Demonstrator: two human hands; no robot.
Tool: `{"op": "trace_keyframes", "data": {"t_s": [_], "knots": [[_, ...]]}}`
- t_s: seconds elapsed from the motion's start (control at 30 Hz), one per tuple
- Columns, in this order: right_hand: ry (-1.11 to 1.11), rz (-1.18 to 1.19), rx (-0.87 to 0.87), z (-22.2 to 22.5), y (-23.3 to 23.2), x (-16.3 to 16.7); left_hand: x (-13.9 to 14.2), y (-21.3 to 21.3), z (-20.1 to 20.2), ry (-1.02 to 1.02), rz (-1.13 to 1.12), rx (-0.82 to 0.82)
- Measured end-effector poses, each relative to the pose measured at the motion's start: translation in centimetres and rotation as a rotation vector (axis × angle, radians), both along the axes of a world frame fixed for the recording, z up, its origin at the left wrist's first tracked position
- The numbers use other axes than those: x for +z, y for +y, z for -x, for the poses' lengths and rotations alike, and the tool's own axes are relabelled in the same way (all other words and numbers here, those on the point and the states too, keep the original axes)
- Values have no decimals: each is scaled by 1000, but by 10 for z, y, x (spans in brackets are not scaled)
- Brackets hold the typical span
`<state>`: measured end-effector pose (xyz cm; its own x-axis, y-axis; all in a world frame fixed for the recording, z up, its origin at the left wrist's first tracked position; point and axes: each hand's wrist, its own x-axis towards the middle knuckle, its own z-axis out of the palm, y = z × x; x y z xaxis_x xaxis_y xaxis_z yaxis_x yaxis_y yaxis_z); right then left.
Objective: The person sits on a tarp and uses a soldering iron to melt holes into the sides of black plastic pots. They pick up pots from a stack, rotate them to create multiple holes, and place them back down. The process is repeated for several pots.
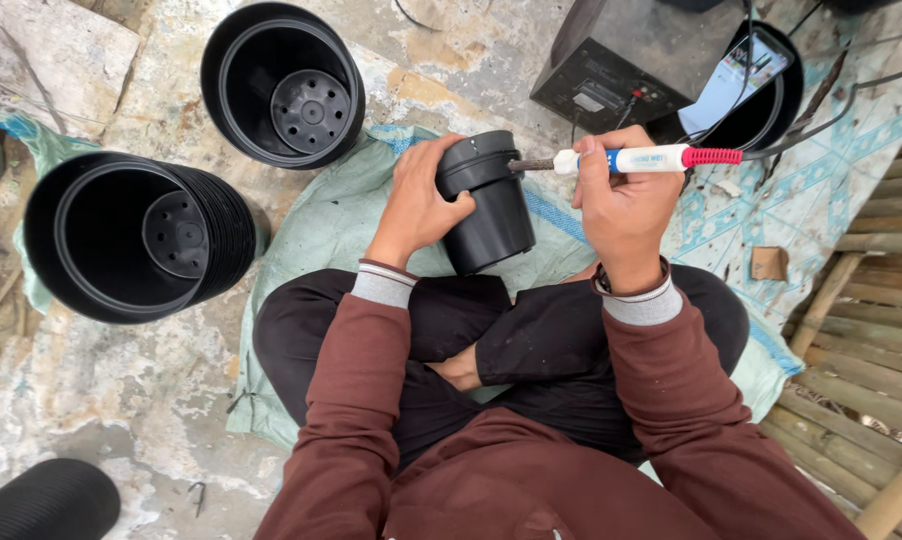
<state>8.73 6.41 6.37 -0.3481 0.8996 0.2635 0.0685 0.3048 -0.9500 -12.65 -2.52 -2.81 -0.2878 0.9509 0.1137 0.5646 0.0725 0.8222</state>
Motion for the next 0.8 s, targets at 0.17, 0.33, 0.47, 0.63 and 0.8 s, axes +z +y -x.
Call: {"op": "trace_keyframes", "data": {"t_s": [0.17,0.33,0.47,0.63,0.8], "knots": [[-27,27,17,15,-7,-3,3,-2,8,-50,30,-29],[-148,-73,9,24,-10,-7,2,-3,8,-39,30,-64],[-170,-113,7,24,-11,-8,1,-5,9,-28,20,-76],[-204,-153,-18,22,-9,-8,2,-4,10,-17,-24,-83],[-215,-187,-14,22,-7,-11,4,-5,9,-23,35,-78]]}}
